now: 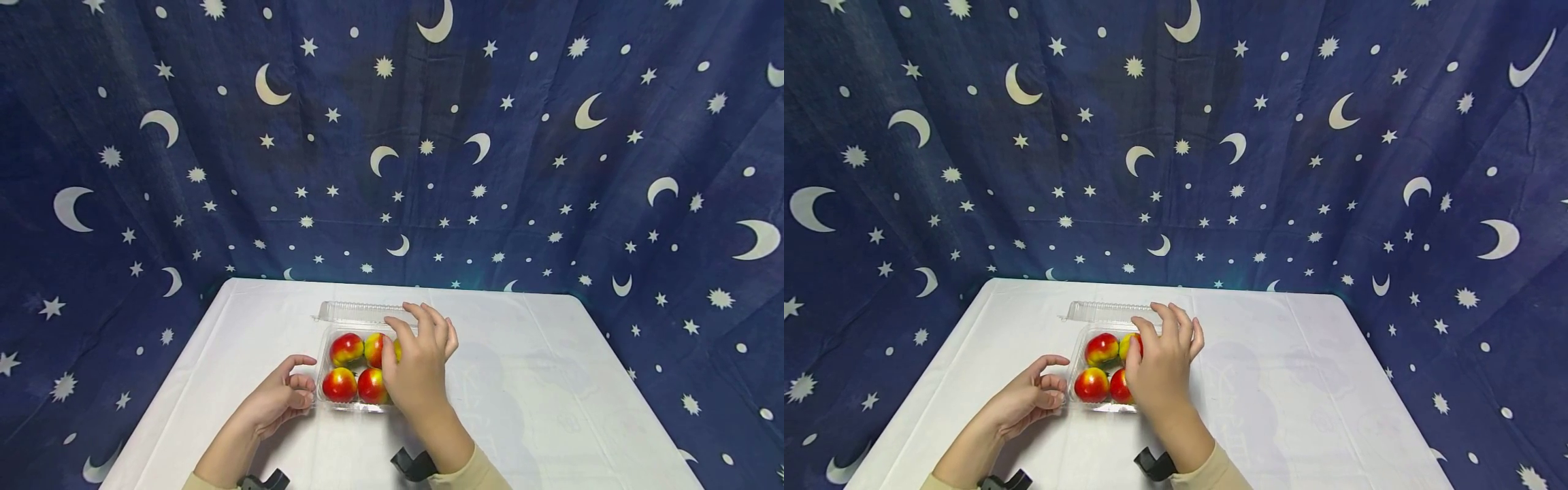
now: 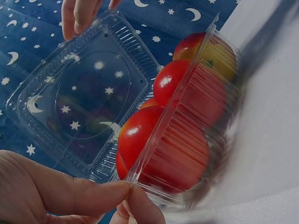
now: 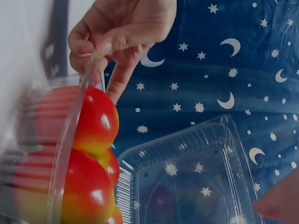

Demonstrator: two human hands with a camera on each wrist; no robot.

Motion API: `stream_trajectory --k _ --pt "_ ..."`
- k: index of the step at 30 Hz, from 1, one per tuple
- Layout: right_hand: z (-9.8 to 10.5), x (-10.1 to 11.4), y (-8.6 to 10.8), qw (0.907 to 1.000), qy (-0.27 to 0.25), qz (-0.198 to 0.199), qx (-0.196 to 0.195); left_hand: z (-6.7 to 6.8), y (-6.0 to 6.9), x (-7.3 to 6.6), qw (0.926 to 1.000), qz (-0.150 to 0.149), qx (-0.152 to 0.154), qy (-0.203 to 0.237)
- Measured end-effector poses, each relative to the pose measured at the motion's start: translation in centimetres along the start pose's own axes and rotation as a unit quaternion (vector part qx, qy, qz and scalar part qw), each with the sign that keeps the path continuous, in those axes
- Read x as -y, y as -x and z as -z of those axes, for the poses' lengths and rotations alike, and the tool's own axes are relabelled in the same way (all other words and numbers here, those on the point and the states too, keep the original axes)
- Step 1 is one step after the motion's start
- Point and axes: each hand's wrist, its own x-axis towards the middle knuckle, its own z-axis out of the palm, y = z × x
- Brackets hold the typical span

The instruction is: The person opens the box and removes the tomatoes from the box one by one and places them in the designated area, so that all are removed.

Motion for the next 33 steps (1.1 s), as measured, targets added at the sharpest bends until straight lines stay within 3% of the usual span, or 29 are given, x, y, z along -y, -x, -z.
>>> stream_trajectory --k 15,21,26,33 --pt "1.0 -2.3 -0.8 0.9972 -0.063 -0.026 -0.030 -0.2 0.0 -0.2 1.0000 0.000 -0.001 -0.002" --pt "1.6 -3.3 -1.1 0.9878 -0.126 -0.068 -0.062 0.0 0.0 0.0 1.0000 0.001 -0.002 0.000" --pt "1.6 -4.2 -1.3 0.9661 -0.210 -0.113 -0.099 0.0 0.0 0.1 1.0000 0.004 0.000 0.001" --pt "1.3 -5.4 -1.5 0.9160 -0.342 -0.174 -0.117 0.1 0.0 0.0 1.0000 0.005 0.001 0.001"
